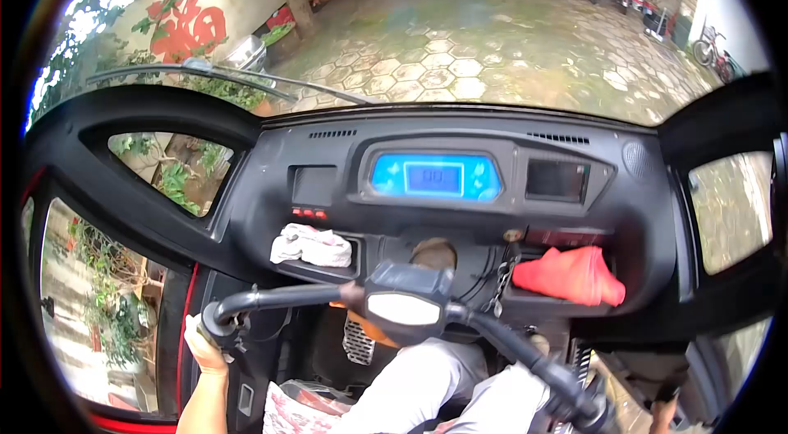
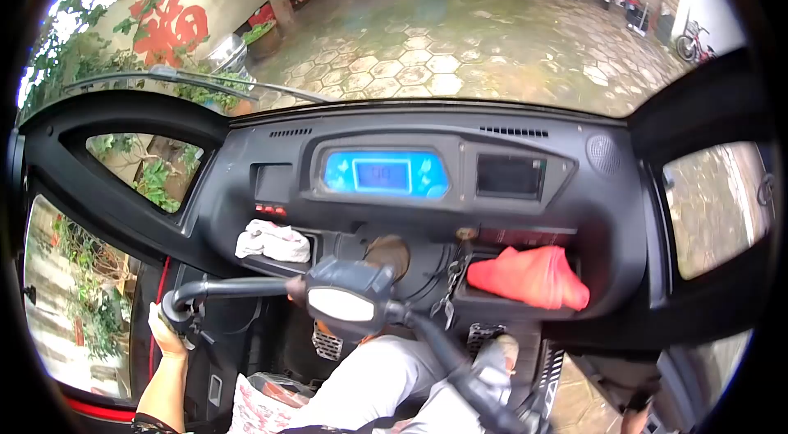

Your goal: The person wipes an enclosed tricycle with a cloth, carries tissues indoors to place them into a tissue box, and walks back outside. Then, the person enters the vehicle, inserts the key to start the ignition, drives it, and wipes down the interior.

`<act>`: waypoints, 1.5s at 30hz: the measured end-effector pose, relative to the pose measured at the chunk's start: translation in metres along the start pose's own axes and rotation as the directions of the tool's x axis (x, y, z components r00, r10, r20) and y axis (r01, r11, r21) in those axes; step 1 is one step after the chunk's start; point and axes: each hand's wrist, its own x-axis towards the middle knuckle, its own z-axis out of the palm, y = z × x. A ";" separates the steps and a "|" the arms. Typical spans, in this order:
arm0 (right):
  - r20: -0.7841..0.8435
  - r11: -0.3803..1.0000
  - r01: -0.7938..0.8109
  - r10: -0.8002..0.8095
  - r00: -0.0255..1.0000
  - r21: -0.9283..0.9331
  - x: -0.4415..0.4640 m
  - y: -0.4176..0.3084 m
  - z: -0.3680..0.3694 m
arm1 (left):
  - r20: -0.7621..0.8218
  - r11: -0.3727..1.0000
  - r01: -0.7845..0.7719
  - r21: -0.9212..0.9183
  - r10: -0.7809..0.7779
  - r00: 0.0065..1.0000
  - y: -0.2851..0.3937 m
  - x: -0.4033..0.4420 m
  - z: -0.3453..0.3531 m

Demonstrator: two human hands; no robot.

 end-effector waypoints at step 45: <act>-0.117 0.936 -0.351 0.345 0.931 -0.033 -0.178 -0.023 -0.040 | 0.319 0.990 0.139 -0.027 -0.123 0.940 -0.033 0.036 -0.024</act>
